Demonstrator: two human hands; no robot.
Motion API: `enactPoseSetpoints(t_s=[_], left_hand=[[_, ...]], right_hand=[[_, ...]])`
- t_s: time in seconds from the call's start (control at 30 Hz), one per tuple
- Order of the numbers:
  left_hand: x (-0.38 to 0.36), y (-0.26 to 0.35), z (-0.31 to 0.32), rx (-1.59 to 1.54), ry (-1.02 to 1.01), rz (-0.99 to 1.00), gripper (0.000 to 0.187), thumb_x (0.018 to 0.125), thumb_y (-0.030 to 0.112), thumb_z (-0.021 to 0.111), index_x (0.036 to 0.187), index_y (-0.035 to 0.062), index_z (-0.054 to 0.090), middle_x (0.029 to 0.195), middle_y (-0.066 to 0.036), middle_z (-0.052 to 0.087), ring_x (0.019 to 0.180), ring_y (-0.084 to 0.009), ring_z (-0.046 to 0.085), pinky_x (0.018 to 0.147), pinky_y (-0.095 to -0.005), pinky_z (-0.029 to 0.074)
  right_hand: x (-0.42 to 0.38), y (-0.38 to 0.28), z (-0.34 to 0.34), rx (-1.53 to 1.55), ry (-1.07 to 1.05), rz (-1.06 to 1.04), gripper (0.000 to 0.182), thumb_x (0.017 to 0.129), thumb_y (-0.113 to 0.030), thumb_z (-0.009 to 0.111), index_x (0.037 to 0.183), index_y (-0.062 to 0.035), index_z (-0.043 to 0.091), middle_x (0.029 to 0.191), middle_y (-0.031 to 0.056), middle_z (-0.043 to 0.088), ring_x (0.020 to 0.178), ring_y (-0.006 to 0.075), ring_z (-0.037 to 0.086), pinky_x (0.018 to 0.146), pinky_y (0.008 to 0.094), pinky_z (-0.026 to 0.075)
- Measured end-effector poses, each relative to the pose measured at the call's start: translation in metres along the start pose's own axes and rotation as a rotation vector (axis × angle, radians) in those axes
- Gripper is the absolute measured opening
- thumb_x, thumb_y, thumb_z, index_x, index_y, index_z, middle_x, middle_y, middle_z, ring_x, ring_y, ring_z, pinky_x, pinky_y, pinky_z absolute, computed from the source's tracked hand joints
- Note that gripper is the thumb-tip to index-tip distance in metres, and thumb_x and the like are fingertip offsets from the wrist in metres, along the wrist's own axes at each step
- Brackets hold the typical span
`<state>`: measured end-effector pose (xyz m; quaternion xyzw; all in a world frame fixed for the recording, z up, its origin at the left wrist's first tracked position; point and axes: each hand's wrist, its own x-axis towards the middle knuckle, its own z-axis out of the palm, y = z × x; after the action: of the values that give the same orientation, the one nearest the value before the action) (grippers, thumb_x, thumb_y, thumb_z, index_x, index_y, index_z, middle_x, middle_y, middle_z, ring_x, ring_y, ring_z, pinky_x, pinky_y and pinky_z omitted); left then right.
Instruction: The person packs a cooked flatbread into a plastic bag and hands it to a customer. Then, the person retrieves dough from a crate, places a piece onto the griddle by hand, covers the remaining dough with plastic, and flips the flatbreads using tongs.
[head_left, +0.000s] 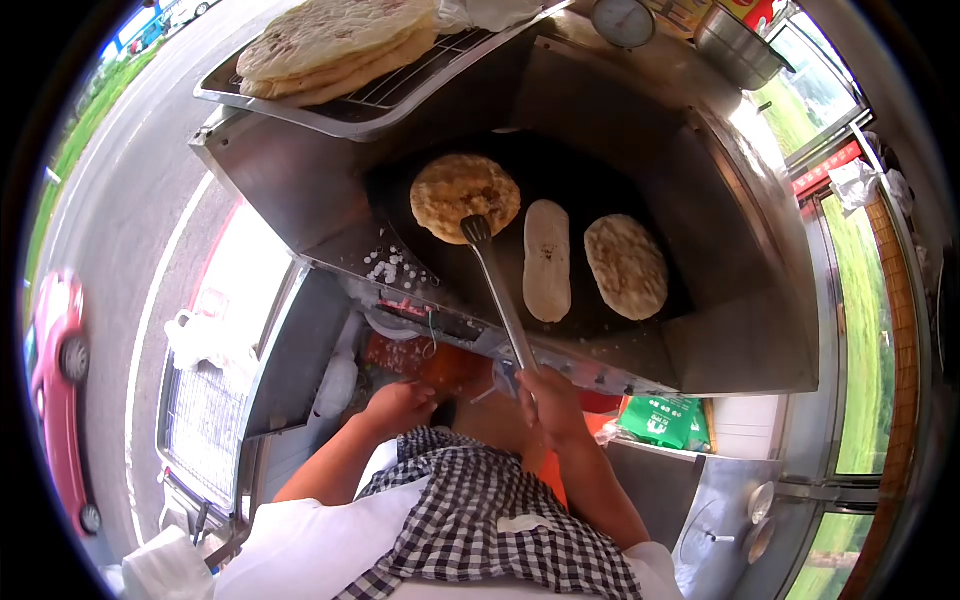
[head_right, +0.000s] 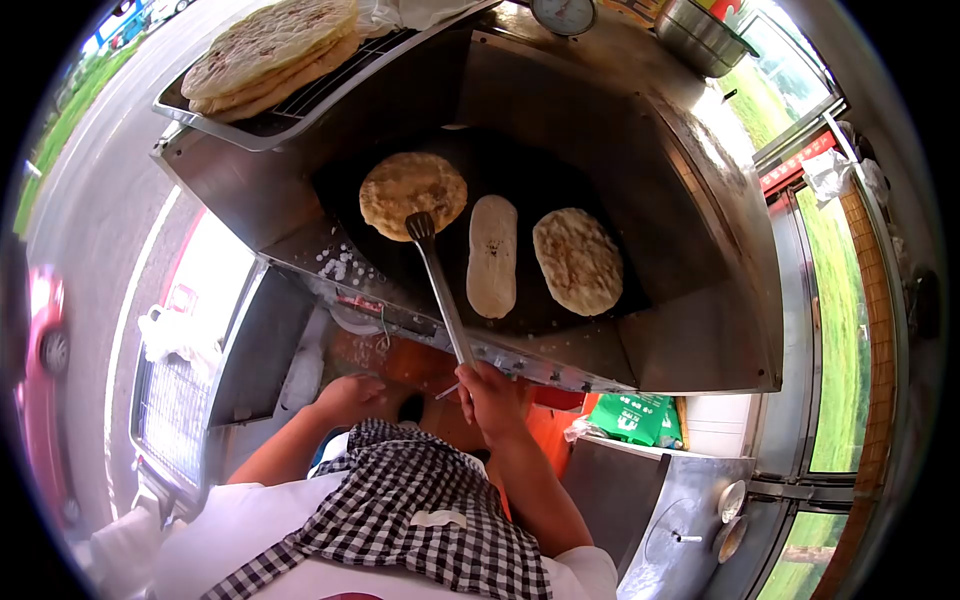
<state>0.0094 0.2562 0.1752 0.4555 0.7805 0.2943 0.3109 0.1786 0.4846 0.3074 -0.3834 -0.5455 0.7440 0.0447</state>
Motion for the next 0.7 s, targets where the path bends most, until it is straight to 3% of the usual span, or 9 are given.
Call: enactPoseSetpoints(t_s=[0.23, 0.33, 0.7], left_hand=[[0.006, 0.009, -0.003, 0.043, -0.060, -0.065, 0.032, 0.088, 0.030, 0.070, 0.111, 0.0089, 0.069, 0.097, -0.016, 0.074, 0.091, -0.0352, 0.071, 0.079, -0.0441, 0.056], [0.007, 0.011, 0.001, 0.039, -0.057, -0.048, 0.024, 0.088, 0.028, 0.067, 0.103, 0.0092, 0.069, 0.090, -0.016, 0.072, 0.088, -0.0374, 0.069, 0.077, -0.0481, 0.055], [0.018, 0.011, 0.013, 0.040, -0.073, 0.048, 0.027, 0.090, 0.033, 0.066, 0.108, 0.0123, 0.068, 0.089, -0.015, 0.073, 0.087, -0.0382, 0.071, 0.076, -0.0486, 0.056]], right_hand=[[-0.030, 0.008, -0.020, -0.027, -0.021, 0.038, 0.023, 0.102, -0.028, 0.055, 0.095, -0.0065, 0.057, 0.059, 0.0001, 0.048, 0.043, 0.0097, 0.043, 0.040, 0.0247, 0.031], [-0.036, 0.012, -0.022, -0.023, 0.016, 0.031, 0.023, 0.101, -0.029, 0.055, 0.092, -0.0073, 0.057, 0.058, -0.0001, 0.048, 0.043, 0.0099, 0.043, 0.040, 0.0247, 0.031], [-0.026, 0.015, -0.022, 0.065, 0.065, 0.049, 0.022, 0.098, -0.027, 0.059, 0.089, -0.0078, 0.059, 0.060, 0.0005, 0.049, 0.043, 0.0101, 0.043, 0.040, 0.0262, 0.031]])
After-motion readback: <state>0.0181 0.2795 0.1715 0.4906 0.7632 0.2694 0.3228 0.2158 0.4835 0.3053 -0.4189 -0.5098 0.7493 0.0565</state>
